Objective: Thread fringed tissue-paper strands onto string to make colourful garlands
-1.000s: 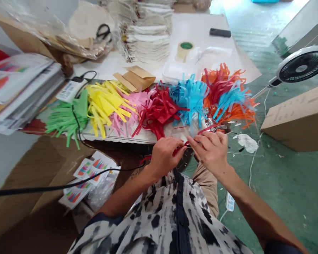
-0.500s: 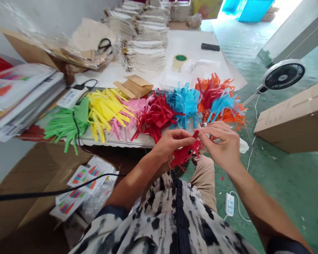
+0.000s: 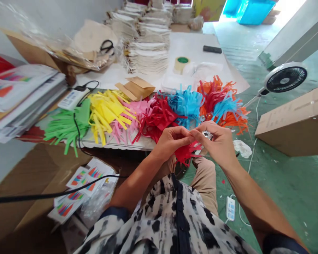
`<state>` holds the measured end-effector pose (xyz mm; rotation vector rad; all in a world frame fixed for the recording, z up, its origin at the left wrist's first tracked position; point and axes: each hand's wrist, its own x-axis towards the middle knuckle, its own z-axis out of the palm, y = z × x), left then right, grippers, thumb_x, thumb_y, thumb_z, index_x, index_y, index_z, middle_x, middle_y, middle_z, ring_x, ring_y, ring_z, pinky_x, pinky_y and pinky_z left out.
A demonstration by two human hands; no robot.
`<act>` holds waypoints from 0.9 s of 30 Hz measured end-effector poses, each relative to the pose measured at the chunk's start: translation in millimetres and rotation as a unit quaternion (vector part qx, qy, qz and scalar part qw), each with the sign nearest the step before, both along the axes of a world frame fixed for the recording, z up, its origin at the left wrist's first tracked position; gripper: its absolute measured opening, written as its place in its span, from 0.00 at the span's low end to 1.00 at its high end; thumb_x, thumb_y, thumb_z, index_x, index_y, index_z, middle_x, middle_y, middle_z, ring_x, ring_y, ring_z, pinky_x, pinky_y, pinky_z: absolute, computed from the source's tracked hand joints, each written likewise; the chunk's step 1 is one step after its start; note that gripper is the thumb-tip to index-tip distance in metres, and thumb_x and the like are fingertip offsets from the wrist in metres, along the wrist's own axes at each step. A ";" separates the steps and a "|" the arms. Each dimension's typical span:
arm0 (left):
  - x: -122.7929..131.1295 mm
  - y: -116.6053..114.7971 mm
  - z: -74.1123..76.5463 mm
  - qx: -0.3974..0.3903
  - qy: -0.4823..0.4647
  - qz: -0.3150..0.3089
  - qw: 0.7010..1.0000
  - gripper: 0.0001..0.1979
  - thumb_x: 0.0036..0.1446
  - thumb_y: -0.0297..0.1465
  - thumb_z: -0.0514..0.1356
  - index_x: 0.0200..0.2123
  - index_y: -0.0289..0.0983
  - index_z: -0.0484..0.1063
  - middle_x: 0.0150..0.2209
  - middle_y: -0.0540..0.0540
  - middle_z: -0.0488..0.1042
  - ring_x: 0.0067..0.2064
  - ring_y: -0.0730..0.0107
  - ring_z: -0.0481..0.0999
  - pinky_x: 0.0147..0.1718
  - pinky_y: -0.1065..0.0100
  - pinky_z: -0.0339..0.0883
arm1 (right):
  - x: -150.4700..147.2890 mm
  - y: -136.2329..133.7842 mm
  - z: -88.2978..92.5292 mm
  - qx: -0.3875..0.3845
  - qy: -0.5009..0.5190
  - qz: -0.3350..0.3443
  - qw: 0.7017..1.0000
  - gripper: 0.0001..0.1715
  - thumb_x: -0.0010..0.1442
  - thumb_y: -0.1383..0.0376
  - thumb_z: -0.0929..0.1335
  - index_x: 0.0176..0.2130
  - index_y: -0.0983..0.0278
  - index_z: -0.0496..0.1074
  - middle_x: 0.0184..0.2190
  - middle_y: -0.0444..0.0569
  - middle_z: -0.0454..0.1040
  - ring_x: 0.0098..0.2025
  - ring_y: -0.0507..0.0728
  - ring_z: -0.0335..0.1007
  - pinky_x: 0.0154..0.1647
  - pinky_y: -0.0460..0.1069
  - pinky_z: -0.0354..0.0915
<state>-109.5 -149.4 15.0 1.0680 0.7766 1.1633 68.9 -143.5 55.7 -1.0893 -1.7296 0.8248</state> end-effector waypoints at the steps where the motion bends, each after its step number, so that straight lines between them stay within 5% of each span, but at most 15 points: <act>1: -0.9 -1.6 0.6 0.023 0.023 0.016 0.999 0.19 0.53 0.44 0.76 0.29 0.35 0.78 0.30 0.49 0.75 0.33 0.74 0.72 0.35 0.71 0.66 | -2.3 1.3 0.6 0.017 -0.013 -0.012 1.000 0.15 0.63 0.55 0.77 0.28 0.58 0.81 0.29 0.44 0.81 0.35 0.55 0.74 0.43 0.53 0.67; 5: -13.5 -11.0 6.5 0.169 0.155 0.153 0.961 0.13 0.61 0.40 0.71 0.30 0.39 0.80 0.36 0.45 0.80 0.41 0.66 0.78 0.45 0.64 0.71 | -10.5 27.1 -1.1 0.016 -0.015 -0.017 1.000 0.19 0.64 0.52 0.76 0.26 0.59 0.79 0.27 0.44 0.80 0.32 0.55 0.74 0.38 0.52 0.67; 7: -24.7 -13.3 5.7 0.200 0.125 0.094 0.967 0.11 0.63 0.39 0.70 0.31 0.39 0.80 0.38 0.43 0.81 0.43 0.63 0.80 0.48 0.61 0.73 | -15.5 57.6 -2.4 0.037 -0.010 -0.057 0.998 0.18 0.64 0.51 0.75 0.28 0.58 0.80 0.28 0.44 0.81 0.31 0.55 0.74 0.36 0.51 0.68; 10: -39.2 -8.2 -5.0 0.164 0.049 -0.110 0.979 0.16 0.60 0.41 0.72 0.28 0.37 0.77 0.35 0.42 0.80 0.39 0.63 0.81 0.42 0.62 0.75 | -29.2 122.7 -4.5 0.124 -0.063 -0.114 0.984 0.16 0.65 0.51 0.74 0.32 0.58 0.81 0.32 0.46 0.83 0.36 0.58 0.77 0.41 0.53 0.71; 14: -44.7 4.0 -19.0 0.111 0.179 -0.013 0.977 0.12 0.62 0.35 0.70 0.28 0.35 0.79 0.34 0.44 0.78 0.37 0.68 0.78 0.40 0.67 0.70 | -58.9 219.6 -12.4 0.129 -0.249 -0.128 0.951 0.14 0.68 0.56 0.69 0.39 0.60 0.84 0.41 0.52 0.86 0.48 0.64 0.80 0.56 0.58 0.71; 18: -45.2 11.2 -18.6 0.105 0.056 -0.027 0.993 0.10 0.57 0.35 0.75 0.30 0.35 0.82 0.35 0.42 0.82 0.39 0.66 0.81 0.42 0.67 0.74 | -87.5 290.7 -25.7 0.016 -0.426 -0.085 0.901 0.17 0.66 0.60 0.69 0.50 0.59 0.85 0.48 0.53 0.86 0.54 0.66 0.80 0.58 0.58 0.71; 21: -46.3 16.5 -20.9 0.072 0.034 0.019 0.997 0.10 0.55 0.34 0.76 0.30 0.35 0.83 0.34 0.43 0.82 0.38 0.68 0.81 0.42 0.68 0.74 | -99.8 315.3 -33.9 -0.033 -0.480 -0.057 0.875 0.16 0.59 0.61 0.74 0.47 0.56 0.85 0.47 0.50 0.86 0.53 0.65 0.80 0.56 0.56 0.73; 27: -47.0 22.4 -28.1 -0.040 0.010 0.072 0.997 0.12 0.50 0.34 0.79 0.34 0.36 0.83 0.35 0.46 0.83 0.38 0.70 0.81 0.41 0.71 0.74 | -99.7 321.2 -39.7 -0.025 -0.479 -0.087 0.873 0.12 0.59 0.60 0.75 0.42 0.57 0.86 0.46 0.53 0.86 0.51 0.67 0.80 0.55 0.58 0.73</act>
